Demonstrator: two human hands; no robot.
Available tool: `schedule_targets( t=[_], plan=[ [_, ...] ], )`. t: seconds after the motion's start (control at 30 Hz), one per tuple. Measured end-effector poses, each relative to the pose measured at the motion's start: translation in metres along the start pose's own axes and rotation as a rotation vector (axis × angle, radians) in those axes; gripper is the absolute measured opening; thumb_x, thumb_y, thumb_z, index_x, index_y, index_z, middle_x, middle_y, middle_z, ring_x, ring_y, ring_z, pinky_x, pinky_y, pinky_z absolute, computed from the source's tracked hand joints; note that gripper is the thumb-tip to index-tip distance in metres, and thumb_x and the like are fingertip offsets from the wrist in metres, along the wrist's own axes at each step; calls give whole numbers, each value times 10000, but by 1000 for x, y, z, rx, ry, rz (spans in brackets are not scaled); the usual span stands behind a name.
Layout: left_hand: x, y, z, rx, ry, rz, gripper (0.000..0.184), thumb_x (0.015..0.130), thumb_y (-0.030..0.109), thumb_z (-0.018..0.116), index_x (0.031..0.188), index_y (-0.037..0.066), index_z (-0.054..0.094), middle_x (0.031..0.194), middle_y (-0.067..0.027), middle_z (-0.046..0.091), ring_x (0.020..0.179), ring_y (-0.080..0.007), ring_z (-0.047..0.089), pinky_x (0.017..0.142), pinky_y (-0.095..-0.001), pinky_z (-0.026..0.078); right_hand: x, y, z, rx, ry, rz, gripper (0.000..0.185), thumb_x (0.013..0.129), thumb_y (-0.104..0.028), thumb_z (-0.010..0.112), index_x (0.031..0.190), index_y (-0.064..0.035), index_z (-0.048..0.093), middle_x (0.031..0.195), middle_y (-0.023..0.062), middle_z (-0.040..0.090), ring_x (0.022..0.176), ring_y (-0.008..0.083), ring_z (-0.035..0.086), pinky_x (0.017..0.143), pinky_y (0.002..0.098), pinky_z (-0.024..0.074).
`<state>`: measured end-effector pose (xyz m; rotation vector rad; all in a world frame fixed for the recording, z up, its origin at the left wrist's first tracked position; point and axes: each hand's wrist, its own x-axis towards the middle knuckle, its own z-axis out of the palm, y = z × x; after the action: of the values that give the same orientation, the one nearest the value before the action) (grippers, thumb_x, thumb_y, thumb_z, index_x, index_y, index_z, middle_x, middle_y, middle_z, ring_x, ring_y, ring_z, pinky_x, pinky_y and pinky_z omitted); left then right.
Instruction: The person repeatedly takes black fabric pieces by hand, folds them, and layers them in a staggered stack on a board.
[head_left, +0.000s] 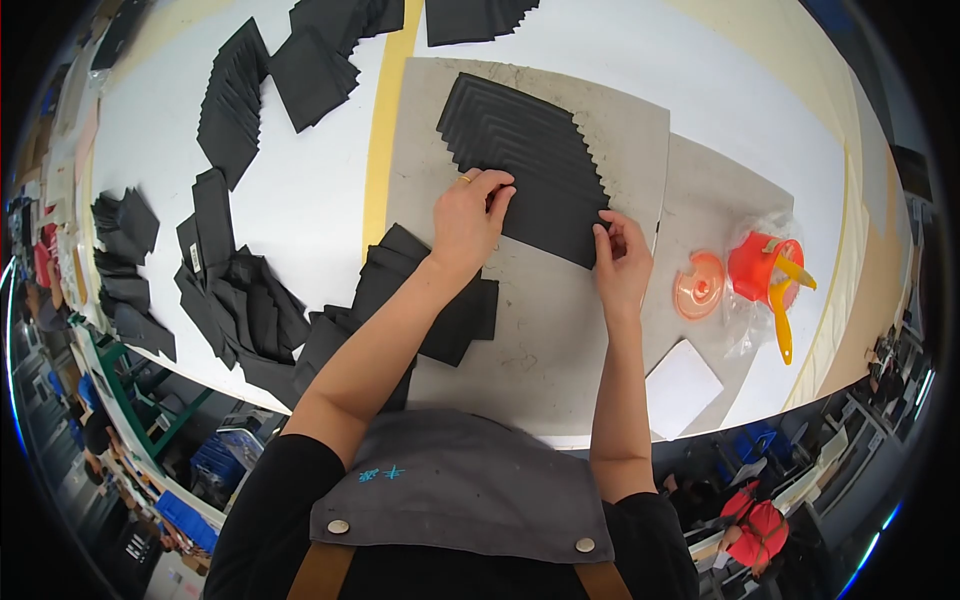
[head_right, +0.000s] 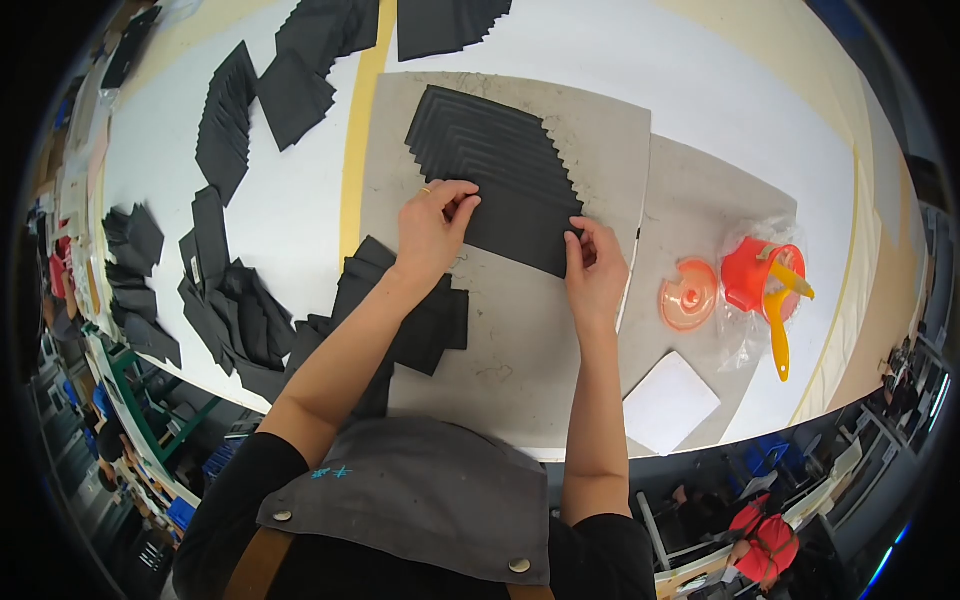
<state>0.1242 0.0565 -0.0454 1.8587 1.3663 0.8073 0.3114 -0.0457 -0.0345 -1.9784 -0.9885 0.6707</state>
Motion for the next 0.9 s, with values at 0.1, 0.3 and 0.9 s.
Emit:
schedule_targets(
  t=[0.1, 0.3, 0.9],
  plan=[
    [0, 0, 2, -34, -5, -14, 119, 832, 52, 733, 947, 54, 706, 762, -78, 608, 597, -176, 565, 561, -289, 460, 2, 4, 1, -7, 16, -33, 158, 863, -24, 692, 1014, -69, 685, 774, 14, 549, 626, 95, 515, 573, 233, 443],
    [1, 1, -2, -25, -56, -66, 104, 846, 96, 718, 945, 76, 696, 792, -64, 619, 632, -207, 600, 601, -328, 490, 4, 7, 2, -79, 28, -72, 187, 835, -31, 713, 1010, -91, 695, 782, 30, 561, 615, 115, 527, 565, 247, 445],
    [1, -2, 2, -64, -15, -50, 133, 814, 49, 750, 940, 52, 708, 750, -68, 601, 584, -161, 551, 554, -280, 458, 7, 8, 2, -70, 29, -53, 175, 834, -33, 717, 998, -94, 699, 775, 22, 565, 604, 112, 521, 562, 242, 438]
  ],
)
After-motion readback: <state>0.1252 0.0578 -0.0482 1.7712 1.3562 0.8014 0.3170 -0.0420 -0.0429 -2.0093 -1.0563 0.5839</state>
